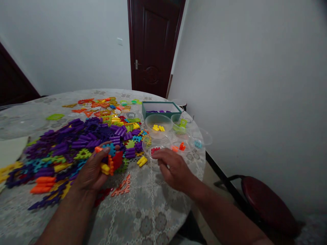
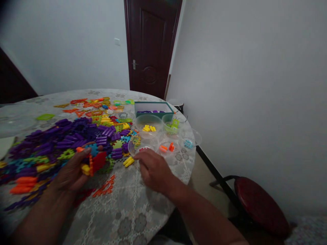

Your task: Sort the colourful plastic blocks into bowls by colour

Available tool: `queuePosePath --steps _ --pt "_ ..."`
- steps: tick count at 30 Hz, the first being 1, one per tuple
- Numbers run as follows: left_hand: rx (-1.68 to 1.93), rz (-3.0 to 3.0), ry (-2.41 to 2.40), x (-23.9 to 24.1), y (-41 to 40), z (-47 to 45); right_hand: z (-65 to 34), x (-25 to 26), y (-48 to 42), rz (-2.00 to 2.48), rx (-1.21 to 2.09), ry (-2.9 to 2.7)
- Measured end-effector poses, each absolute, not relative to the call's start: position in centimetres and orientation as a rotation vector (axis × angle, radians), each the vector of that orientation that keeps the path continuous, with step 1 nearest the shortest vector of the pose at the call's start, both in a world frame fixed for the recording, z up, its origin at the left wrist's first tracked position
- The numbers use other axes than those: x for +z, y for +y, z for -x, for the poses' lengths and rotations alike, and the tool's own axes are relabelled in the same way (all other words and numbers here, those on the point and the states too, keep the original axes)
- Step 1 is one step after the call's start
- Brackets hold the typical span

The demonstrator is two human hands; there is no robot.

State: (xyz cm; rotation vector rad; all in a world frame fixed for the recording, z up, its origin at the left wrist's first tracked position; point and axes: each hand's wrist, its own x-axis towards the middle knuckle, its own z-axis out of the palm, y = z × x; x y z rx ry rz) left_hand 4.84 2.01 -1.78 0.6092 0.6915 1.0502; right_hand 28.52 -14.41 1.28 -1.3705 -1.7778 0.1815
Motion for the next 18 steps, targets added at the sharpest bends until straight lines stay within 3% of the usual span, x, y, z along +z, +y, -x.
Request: queuePosePath --steps 6,18 --pt "1.022 -0.65 0.658 -1.5 1.5 -5.0 -22.7 0.7 -10.9 1.395 0.409 -1.88" --pt "1.004 -0.587 0.642 -1.6 1.0 -5.3 -19.8 -2.2 -7.5 1.381 0.755 -1.407"
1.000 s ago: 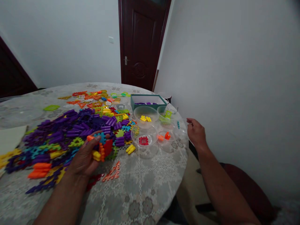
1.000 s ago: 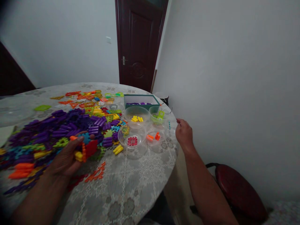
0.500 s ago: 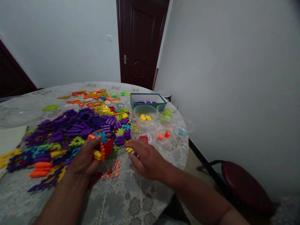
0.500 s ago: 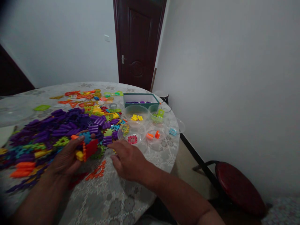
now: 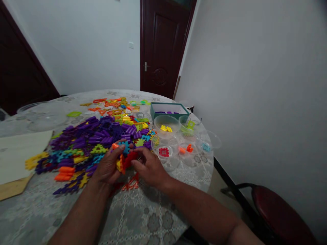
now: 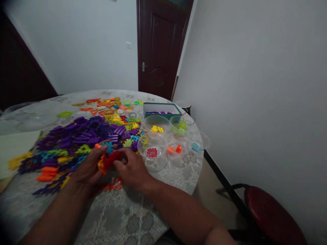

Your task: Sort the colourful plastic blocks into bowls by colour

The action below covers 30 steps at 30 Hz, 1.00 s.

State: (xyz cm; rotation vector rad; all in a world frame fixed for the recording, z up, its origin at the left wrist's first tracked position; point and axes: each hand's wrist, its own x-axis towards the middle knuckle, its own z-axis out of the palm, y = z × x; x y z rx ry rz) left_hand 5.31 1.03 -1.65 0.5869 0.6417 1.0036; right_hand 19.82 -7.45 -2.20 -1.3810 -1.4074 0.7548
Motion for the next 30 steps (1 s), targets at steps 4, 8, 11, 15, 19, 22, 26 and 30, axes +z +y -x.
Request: queuePosePath --steps 4,8,11,15,19,22,26,30 --pt "1.046 -0.542 0.654 -1.5 0.8 -5.4 -19.6 -3.5 -7.6 1.235 0.956 -1.2" --pt "1.077 -0.541 0.647 -1.5 0.8 -5.3 -19.6 -3.7 -7.6 1.149 1.116 -1.076" --pt "1.102 -0.549 0.639 -1.7 0.8 -5.4 -19.7 -3.5 -7.7 1.133 1.116 -1.088" --pt "1.133 -0.585 0.673 -1.9 0.8 -5.5 -19.8 -3.3 -8.1 1.132 1.065 -1.069" --pt "1.147 -0.646 0.731 -1.9 0.9 -5.4 -20.3 -2.9 -8.7 1.192 0.86 -1.119" --pt "1.142 -0.657 0.751 -1.8 1.0 -5.4 -21.6 -1.8 -9.3 1.259 0.588 -1.295" --pt "1.151 -0.645 0.745 -1.5 0.9 -5.4 -24.7 0.0 -9.5 1.407 0.148 -1.4" --pt "1.13 -0.641 0.758 -1.4 0.7 -5.5 -28.2 0.0 -8.5 1.586 -0.167 -1.484"
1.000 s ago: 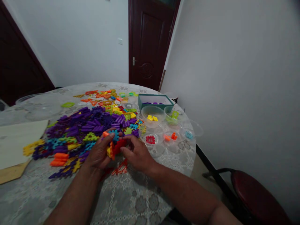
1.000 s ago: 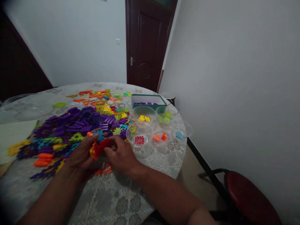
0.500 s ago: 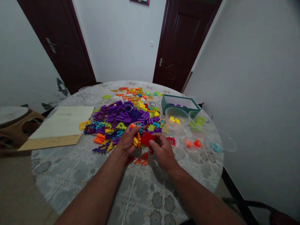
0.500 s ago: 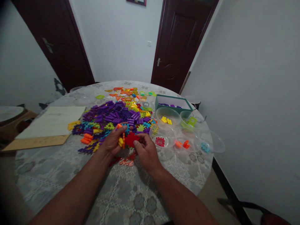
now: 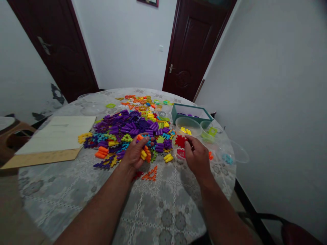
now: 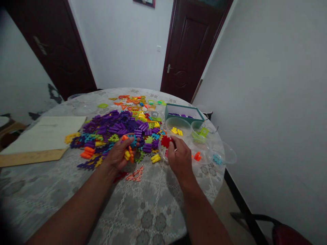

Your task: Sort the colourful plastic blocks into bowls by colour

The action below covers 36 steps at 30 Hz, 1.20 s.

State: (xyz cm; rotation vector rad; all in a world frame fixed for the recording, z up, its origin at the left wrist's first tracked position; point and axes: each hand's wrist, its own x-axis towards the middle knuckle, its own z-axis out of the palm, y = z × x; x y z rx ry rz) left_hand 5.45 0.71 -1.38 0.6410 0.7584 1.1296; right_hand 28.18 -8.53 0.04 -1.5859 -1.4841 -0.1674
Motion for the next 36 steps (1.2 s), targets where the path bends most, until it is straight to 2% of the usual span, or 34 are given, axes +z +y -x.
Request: queuePosePath --steps 3,6,11,19,23,26,32,36 --pt "1.133 -0.646 0.758 -1.7 0.7 -5.5 -29.3 -1.1 -7.8 1.662 -0.409 -1.524" --pt "1.146 -0.651 0.748 -2.1 0.8 -5.6 -28.1 -1.6 -8.0 1.544 -0.525 -1.575" --pt "1.166 -0.641 0.73 -2.4 0.7 -5.7 -22.9 -1.0 -9.9 1.21 -0.369 -1.896" --pt "1.165 -0.596 0.704 -2.0 0.7 -5.9 -19.3 -2.9 -10.0 1.307 -0.306 -2.149" --pt "1.151 -0.655 0.715 -2.2 0.8 -5.8 -20.1 -2.0 -9.9 1.229 -0.263 -2.009" --pt "1.128 -0.741 0.774 -2.3 0.9 -5.6 -22.2 -0.7 -9.7 1.24 -0.365 -1.774" --pt "1.015 -0.788 0.694 -1.6 0.3 -5.4 -29.9 0.4 -9.3 1.534 -0.615 -1.369" --pt "0.925 -0.763 0.637 -1.6 -0.1 -5.3 -33.8 0.0 -9.4 1.805 -0.663 -1.213"
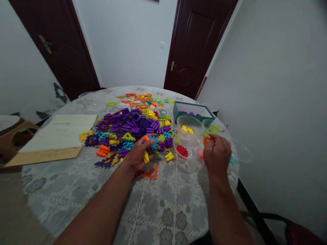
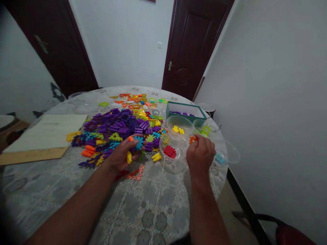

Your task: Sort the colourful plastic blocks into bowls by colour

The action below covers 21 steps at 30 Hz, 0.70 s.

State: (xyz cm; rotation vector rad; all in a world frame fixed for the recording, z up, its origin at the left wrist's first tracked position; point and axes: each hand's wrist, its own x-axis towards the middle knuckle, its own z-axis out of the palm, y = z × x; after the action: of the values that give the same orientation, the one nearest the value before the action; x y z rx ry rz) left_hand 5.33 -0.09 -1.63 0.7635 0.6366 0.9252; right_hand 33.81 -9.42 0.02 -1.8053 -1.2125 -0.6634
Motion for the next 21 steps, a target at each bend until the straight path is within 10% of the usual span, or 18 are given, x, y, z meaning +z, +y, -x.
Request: queuePosePath --steps 21 --pt "0.69 -0.771 0.425 -1.7 -1.1 -5.0 -21.7 -1.6 -9.4 1.344 -0.253 -2.012"
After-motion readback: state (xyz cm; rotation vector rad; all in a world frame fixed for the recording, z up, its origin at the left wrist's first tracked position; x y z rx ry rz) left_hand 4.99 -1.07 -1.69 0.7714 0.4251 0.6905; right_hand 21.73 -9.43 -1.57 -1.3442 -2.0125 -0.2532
